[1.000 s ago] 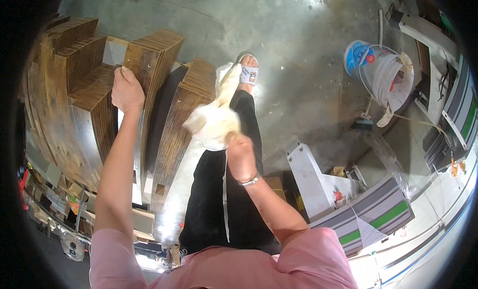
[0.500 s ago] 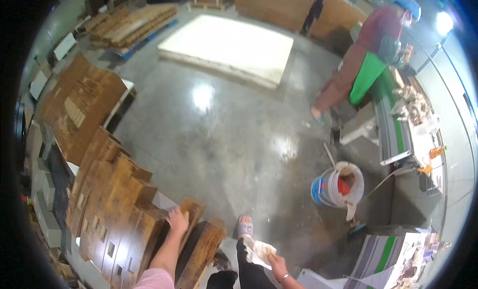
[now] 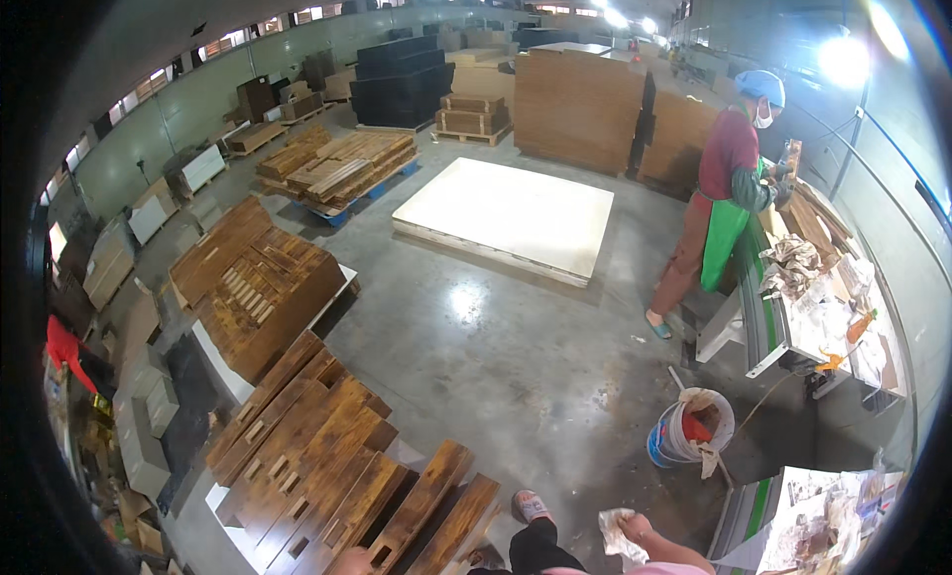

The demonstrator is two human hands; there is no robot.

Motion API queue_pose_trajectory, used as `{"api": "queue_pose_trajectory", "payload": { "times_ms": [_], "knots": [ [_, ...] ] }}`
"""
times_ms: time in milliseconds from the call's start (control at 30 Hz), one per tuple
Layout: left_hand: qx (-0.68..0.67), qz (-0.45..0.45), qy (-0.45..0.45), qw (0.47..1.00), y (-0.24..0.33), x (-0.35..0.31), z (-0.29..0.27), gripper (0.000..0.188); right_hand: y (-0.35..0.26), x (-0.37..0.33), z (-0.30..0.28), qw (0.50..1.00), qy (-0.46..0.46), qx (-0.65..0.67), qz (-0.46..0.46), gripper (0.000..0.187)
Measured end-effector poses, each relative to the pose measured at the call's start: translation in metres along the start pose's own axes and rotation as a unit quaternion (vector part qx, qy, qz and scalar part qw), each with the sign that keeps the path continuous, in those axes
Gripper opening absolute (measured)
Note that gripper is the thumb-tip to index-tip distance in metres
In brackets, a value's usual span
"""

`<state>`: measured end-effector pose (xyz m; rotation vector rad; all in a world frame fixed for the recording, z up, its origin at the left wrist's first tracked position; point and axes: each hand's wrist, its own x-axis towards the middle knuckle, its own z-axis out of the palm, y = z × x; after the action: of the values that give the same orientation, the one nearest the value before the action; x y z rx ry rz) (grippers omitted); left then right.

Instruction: The person sands wooden planks with a sanding block, applies liquid from a bottle onto a cloth, and wipes the wooden planks with the cloth. The person transports the wooden planks onto a table by hand.

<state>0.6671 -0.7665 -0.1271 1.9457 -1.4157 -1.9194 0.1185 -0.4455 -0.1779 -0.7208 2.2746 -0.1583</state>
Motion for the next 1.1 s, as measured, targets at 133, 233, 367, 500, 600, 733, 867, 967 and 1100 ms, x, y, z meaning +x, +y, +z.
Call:
{"api": "queue_pose_trajectory", "payload": {
  "times_ms": [133, 233, 367, 500, 600, 733, 867, 967, 1100],
  "knots": [
    [0.154, -0.021, 0.114, 0.981, -0.020, -0.064, -0.001, 0.013, -0.075, 0.045, -0.025, 0.996, -0.013, 0.046, -0.069, 0.051],
    [0.141, -0.030, 0.140, 0.980, -0.027, -0.088, 0.033, 0.011, -0.131, 0.082, -0.040, 0.990, -0.054, -0.018, -0.131, 0.047],
    [0.112, -0.041, 0.163, 0.979, -0.029, -0.114, 0.096, 0.011, -0.183, 0.124, -0.065, 0.971, -0.109, -0.042, -0.211, 0.044],
    [0.064, -0.079, 0.198, 0.975, -0.038, -0.143, 0.156, 0.013, -0.226, 0.141, -0.092, 0.952, -0.153, -0.086, -0.251, 0.042],
    [0.039, -0.106, 0.217, 0.970, -0.043, -0.161, 0.194, 0.015, -0.218, 0.198, -0.084, 0.918, -0.147, -0.198, -0.312, 0.044],
    [-0.005, -0.144, 0.247, 0.958, -0.054, -0.195, 0.238, 0.019, -0.231, 0.243, -0.063, 0.886, -0.136, -0.247, -0.369, 0.048],
    [-0.037, -0.164, 0.274, 0.947, -0.072, -0.227, 0.282, 0.024, -0.287, 0.209, -0.049, 0.864, -0.141, -0.253, -0.413, 0.049],
    [-0.051, -0.168, 0.288, 0.941, -0.089, -0.249, 0.314, 0.027, -0.315, 0.162, -0.020, 0.856, -0.171, -0.204, -0.444, 0.048],
    [-0.069, -0.153, 0.317, 0.934, -0.115, -0.279, 0.349, 0.032, -0.330, 0.095, 0.055, 0.636, -0.135, -0.315, -0.691, 0.035]
  ]
}}
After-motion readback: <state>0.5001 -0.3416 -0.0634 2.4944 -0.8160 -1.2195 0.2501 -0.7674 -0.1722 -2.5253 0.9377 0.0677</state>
